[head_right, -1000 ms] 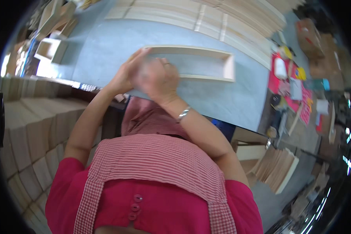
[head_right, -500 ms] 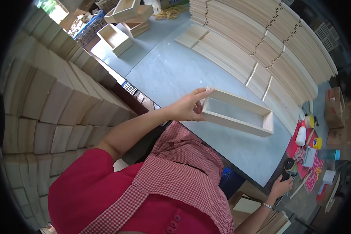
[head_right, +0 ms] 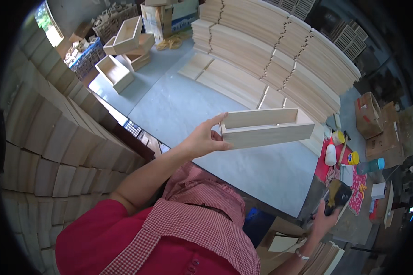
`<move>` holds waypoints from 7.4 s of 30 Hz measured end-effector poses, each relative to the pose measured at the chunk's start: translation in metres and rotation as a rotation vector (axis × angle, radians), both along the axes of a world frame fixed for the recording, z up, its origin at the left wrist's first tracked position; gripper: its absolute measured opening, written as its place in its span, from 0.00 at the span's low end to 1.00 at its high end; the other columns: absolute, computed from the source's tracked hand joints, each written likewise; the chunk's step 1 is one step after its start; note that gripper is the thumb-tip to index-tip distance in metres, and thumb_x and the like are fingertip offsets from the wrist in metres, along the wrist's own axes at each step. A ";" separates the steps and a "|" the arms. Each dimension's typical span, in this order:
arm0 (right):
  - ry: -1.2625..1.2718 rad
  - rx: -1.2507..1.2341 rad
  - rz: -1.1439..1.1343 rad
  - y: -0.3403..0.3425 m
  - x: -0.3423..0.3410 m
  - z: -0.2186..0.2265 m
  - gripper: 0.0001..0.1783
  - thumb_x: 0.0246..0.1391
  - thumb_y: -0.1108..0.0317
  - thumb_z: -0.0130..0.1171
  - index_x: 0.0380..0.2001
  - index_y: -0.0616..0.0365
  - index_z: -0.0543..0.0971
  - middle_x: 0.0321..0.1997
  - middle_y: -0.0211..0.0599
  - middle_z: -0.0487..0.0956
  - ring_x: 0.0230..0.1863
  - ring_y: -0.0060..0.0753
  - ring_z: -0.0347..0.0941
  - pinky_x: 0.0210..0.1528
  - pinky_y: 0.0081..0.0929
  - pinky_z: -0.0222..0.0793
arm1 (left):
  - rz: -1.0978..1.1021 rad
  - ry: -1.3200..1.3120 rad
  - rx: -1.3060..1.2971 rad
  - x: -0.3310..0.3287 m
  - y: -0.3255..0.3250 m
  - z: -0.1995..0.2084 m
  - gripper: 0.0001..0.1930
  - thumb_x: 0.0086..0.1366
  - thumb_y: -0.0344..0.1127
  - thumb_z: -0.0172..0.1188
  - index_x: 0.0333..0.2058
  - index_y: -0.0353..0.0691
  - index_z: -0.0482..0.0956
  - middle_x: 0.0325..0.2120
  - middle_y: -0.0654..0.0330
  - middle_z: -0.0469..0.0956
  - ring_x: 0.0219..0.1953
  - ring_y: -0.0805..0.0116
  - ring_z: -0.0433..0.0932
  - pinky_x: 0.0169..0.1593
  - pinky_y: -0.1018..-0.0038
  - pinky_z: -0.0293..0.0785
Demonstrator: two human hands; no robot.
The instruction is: The person assembles small rectangular wooden boxes by applying glue to the frame and attaching a wooden base. They use a pneumatic nail gun to secure the base to the frame and then stack the finished boxes on a nearby pile.
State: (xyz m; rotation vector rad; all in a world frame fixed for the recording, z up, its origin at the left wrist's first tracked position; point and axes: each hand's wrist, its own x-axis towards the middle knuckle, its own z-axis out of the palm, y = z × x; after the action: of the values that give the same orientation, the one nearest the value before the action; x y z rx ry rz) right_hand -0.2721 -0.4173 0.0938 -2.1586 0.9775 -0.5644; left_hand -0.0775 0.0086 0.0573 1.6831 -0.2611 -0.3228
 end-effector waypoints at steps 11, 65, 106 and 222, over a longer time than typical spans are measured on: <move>-0.216 0.091 0.542 0.208 -0.015 -0.007 0.11 0.63 0.62 0.67 0.38 0.60 0.83 0.22 0.23 0.75 0.23 0.17 0.69 0.29 0.23 0.66 | -0.052 -0.080 0.068 -0.013 -0.016 0.038 0.51 0.51 0.35 0.78 0.69 0.26 0.60 0.45 0.42 0.80 0.36 0.65 0.83 0.39 0.72 0.81; 0.178 0.219 0.685 0.210 -0.011 -0.022 0.28 0.64 0.52 0.67 0.59 0.60 0.78 0.57 0.38 0.81 0.56 0.30 0.78 0.57 0.28 0.72 | 0.031 0.025 -0.093 -0.010 -0.007 0.033 0.46 0.55 0.43 0.79 0.66 0.24 0.67 0.48 0.40 0.78 0.37 0.69 0.81 0.43 0.72 0.81; 0.712 -0.733 -0.019 -0.093 0.007 -0.091 0.28 0.59 0.60 0.65 0.60 0.60 0.77 0.50 0.56 0.80 0.52 0.60 0.76 0.54 0.48 0.74 | -0.377 -0.151 0.404 0.065 0.057 -0.049 0.54 0.49 0.33 0.77 0.74 0.43 0.57 0.65 0.50 0.71 0.60 0.54 0.75 0.66 0.58 0.71; -0.502 0.003 0.491 0.153 0.176 -0.061 0.31 0.52 0.60 0.75 0.53 0.63 0.73 0.46 0.43 0.79 0.45 0.34 0.77 0.48 0.32 0.75 | -0.195 -0.982 0.713 -0.042 -0.064 -0.095 0.40 0.63 0.51 0.66 0.70 0.44 0.64 0.74 0.57 0.58 0.77 0.56 0.54 0.75 0.44 0.43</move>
State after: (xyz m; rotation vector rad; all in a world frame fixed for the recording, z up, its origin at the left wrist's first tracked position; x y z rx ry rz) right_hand -0.0965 -0.2641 0.0333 -2.0022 0.1686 -0.7962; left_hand -0.1195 -0.0553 -0.0381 2.4291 -1.1430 0.3529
